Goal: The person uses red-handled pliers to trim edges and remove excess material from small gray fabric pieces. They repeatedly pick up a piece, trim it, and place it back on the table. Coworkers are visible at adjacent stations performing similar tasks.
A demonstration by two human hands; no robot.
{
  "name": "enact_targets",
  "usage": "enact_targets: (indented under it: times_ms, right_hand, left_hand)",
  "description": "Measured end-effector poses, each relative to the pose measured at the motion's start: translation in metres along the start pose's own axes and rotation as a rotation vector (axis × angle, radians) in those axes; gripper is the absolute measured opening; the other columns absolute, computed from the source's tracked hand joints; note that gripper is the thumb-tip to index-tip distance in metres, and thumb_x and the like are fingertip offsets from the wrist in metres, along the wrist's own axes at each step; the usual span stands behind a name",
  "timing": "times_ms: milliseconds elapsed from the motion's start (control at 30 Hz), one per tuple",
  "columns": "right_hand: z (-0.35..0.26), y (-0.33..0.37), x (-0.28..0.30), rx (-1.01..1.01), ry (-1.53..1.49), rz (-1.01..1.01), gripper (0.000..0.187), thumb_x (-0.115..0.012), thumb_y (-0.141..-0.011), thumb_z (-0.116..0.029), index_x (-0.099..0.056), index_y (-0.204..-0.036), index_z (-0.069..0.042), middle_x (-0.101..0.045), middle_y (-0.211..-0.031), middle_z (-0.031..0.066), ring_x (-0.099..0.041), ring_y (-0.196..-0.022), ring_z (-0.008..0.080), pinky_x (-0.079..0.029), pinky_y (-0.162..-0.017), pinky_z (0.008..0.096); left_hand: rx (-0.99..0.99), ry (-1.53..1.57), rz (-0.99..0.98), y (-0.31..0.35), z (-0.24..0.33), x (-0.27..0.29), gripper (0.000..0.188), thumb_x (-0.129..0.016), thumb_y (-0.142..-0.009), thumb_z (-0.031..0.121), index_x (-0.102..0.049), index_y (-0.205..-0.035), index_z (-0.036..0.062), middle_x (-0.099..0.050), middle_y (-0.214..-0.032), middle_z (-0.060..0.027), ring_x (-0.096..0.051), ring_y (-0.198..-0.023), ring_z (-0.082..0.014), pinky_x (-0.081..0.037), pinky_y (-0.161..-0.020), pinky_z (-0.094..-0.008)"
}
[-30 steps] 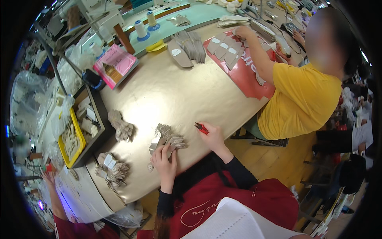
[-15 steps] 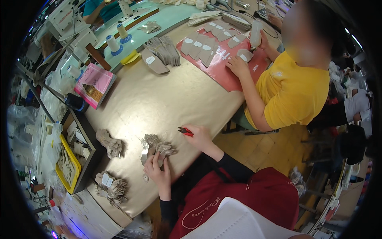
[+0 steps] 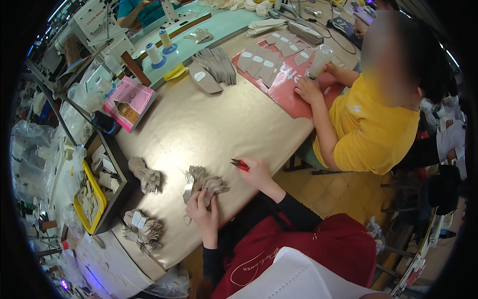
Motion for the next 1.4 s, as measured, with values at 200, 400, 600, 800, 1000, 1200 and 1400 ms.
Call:
enact_targets:
  times_ms: [200,400,600,800,1000,1200,1400]
  right_hand:
    - [0.0005,-0.0005,0.0003,0.029,0.019,0.006,0.018,-0.072,-0.083,-0.016,-0.074,-0.1,-0.012,-0.072,-0.082,0.0107,-0.07,-0.072,0.0319,-0.054,-0.061,0.0418]
    - [0.0023,-0.001,-0.0021,0.021,0.015,-0.001,0.017,-0.071,-0.084,-0.017,-0.074,-0.1,-0.012,-0.071,-0.082,0.0111,-0.07,-0.072,0.0324,-0.054,-0.062,0.0421]
    - [0.002,0.0002,0.0,0.001,0.006,0.006,0.016,-0.071,-0.085,-0.017,-0.074,-0.1,-0.012,-0.072,-0.084,0.0101,-0.07,-0.073,0.033,-0.054,-0.062,0.0421]
    - [-0.0019,-0.0019,0.0013,0.015,-0.005,0.008,0.017,-0.072,-0.084,-0.017,-0.074,-0.101,-0.012,-0.073,-0.088,0.0099,-0.071,-0.076,0.0326,-0.055,-0.064,0.0414]
    - [0.0024,-0.0008,-0.0015,0.008,0.041,-0.045,0.02,-0.074,-0.083,-0.017,-0.074,-0.102,-0.013,-0.074,-0.088,0.0086,-0.071,-0.076,0.0314,-0.055,-0.065,0.0405]
    - [0.0041,0.0015,-0.0037,0.044,-0.068,-0.044,0.02,-0.075,-0.081,-0.016,-0.075,-0.102,-0.013,-0.074,-0.086,0.0081,-0.071,-0.073,0.0301,-0.055,-0.063,0.0393]
    - [-0.0013,0.0016,-0.0022,0.109,-0.046,-0.079,0.018,-0.074,-0.081,-0.015,-0.074,-0.099,-0.013,-0.074,-0.088,0.0073,-0.071,-0.075,0.029,-0.055,-0.064,0.0382]
  left_hand:
    - [-0.006,-0.014,0.014,0.001,-0.0004,-0.0013,0.042,-0.078,-0.084,0.016,-0.067,-0.125,0.0128,-0.062,-0.116,-0.0061,-0.058,-0.108,-0.0265,-0.038,-0.094,-0.0424]
    - [0.015,0.002,-0.001,0.0006,-0.0016,-0.002,0.042,-0.079,-0.083,0.014,-0.068,-0.123,0.0105,-0.063,-0.117,-0.0097,-0.058,-0.112,-0.0302,-0.039,-0.096,-0.0431]
    - [0.012,-0.003,-0.003,0.0015,-0.0005,-0.0012,0.041,-0.079,-0.084,0.014,-0.067,-0.123,0.0108,-0.062,-0.116,-0.0085,-0.058,-0.111,-0.0283,-0.039,-0.095,-0.0423]
    - [-0.004,-0.007,0.022,0.0013,-0.0007,-0.0002,0.041,-0.079,-0.084,0.016,-0.067,-0.123,0.0129,-0.062,-0.116,-0.006,-0.058,-0.11,-0.026,-0.039,-0.093,-0.0416]
    - [0.035,-0.013,0.017,0.0026,-0.0035,-0.0019,0.041,-0.079,-0.083,0.014,-0.068,-0.121,0.0111,-0.063,-0.118,-0.0094,-0.057,-0.112,-0.0293,-0.04,-0.097,-0.0418]
    - [0.04,-0.037,0.02,0.0022,-0.0023,-0.0019,0.042,-0.079,-0.082,0.013,-0.068,-0.122,0.0114,-0.063,-0.118,-0.0098,-0.057,-0.112,-0.0298,-0.04,-0.096,-0.0421]
    - [0.027,-0.082,0.056,0.0003,0.0013,0.0019,0.042,-0.08,-0.081,0.015,-0.068,-0.12,0.0141,-0.063,-0.114,-0.0064,-0.058,-0.108,-0.0276,-0.04,-0.093,-0.0414]
Point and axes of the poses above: each hand's wrist, its own y-axis away from the middle knuckle, its own x-axis out of the back of the hand, z = x × y, the point moved 10 cm from there along -y, towards the middle knuckle
